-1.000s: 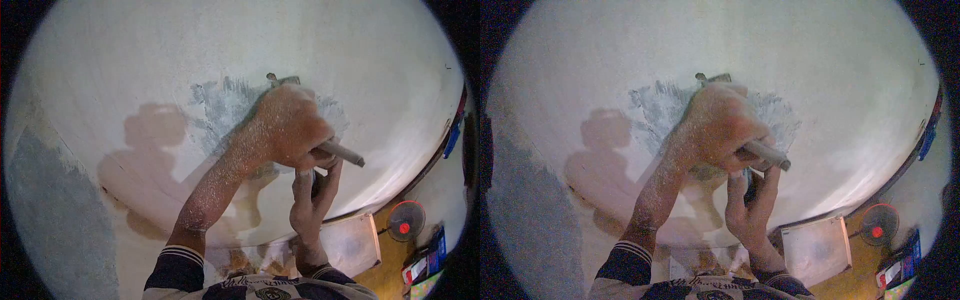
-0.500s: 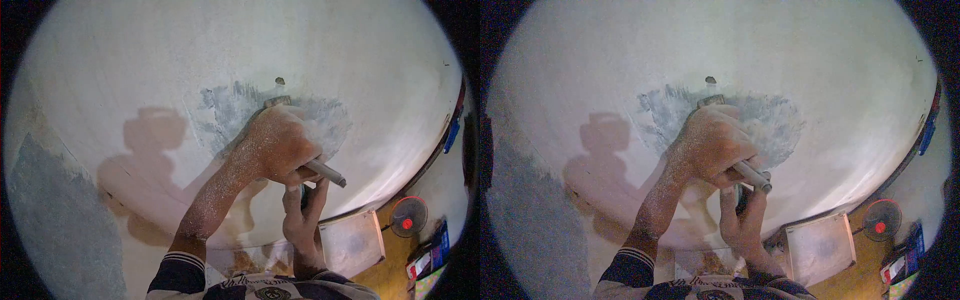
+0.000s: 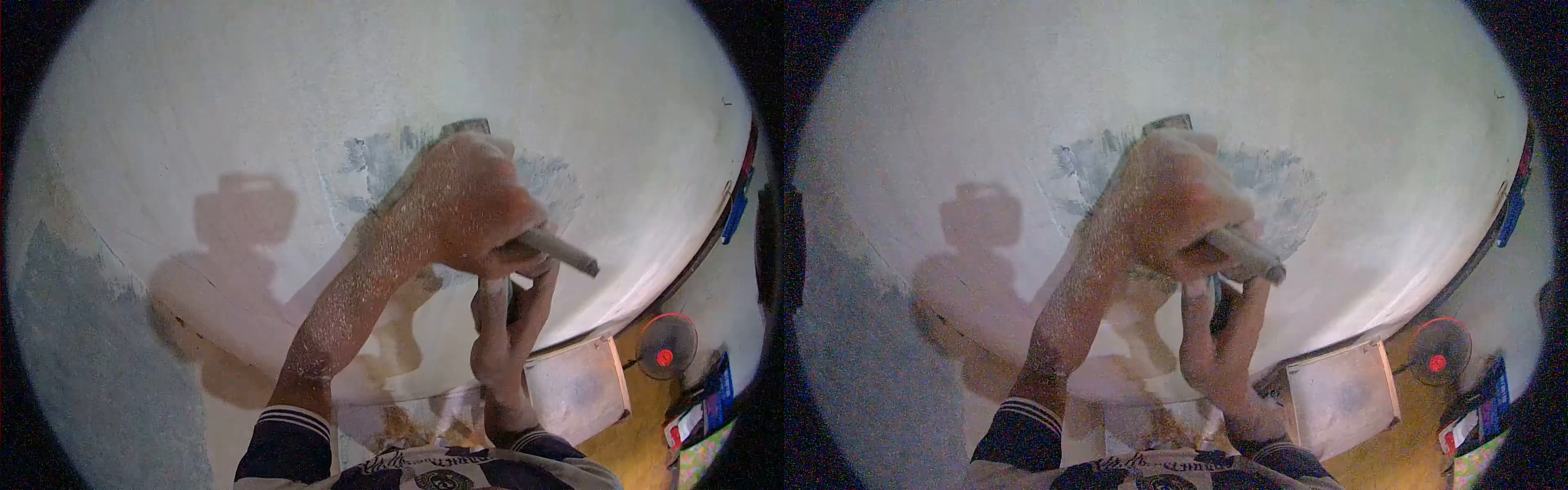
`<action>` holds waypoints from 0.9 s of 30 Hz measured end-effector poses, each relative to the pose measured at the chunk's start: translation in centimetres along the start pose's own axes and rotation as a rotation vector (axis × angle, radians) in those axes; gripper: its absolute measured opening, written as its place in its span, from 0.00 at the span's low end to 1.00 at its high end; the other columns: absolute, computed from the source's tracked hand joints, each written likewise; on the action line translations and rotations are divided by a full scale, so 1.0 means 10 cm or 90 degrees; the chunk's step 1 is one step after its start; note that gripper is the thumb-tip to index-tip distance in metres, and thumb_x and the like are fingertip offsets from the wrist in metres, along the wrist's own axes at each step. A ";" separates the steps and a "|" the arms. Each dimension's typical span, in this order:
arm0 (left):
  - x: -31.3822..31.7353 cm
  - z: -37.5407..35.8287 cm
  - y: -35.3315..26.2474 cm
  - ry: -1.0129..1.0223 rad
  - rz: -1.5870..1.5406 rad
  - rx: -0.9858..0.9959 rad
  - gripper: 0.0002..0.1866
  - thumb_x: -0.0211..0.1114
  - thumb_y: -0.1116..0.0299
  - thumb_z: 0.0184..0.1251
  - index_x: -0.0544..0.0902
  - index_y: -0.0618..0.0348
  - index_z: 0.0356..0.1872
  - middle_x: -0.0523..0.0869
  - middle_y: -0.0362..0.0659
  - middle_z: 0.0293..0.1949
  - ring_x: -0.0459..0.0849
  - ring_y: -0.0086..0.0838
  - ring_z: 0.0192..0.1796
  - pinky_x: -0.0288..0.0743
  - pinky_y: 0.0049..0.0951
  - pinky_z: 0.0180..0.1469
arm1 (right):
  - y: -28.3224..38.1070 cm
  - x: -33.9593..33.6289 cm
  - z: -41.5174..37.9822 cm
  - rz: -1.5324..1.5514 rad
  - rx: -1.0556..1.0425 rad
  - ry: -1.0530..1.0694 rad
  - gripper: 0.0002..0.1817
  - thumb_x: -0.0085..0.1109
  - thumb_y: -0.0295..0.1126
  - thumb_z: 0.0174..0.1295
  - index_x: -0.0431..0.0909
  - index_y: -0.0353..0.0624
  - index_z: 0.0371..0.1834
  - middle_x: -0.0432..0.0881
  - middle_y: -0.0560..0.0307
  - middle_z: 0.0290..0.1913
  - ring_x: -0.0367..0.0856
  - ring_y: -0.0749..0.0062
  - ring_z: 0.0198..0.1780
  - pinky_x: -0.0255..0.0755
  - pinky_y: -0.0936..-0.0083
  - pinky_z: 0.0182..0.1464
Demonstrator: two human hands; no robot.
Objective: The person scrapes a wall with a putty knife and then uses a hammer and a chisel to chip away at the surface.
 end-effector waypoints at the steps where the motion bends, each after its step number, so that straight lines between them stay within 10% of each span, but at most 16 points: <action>1: -0.01 -0.02 -0.01 -0.002 -0.003 -0.001 0.16 0.73 0.48 0.48 0.85 0.47 0.19 0.81 0.41 0.16 0.83 0.38 0.24 0.80 0.41 0.37 | 0.00 0.02 -0.01 -0.002 -0.009 -0.005 0.20 0.50 0.32 0.75 0.57 0.40 0.64 0.71 0.64 0.31 0.63 0.90 0.20 0.53 0.87 0.22; 27: 0.10 0.06 0.00 0.026 -0.014 0.031 0.17 0.72 0.45 0.50 0.85 0.47 0.19 0.82 0.43 0.16 0.85 0.38 0.25 0.81 0.41 0.34 | -0.03 -0.04 -0.03 -0.018 -0.017 -0.013 0.24 0.48 0.29 0.75 0.54 0.38 0.70 0.73 0.62 0.34 0.62 0.89 0.20 0.53 0.87 0.21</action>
Point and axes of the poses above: each hand's wrist, its own z-axis towards the middle knuckle, its own x-axis out of the palm, y = z × x, the point moved 1 cm from there along z, towards the middle knuckle
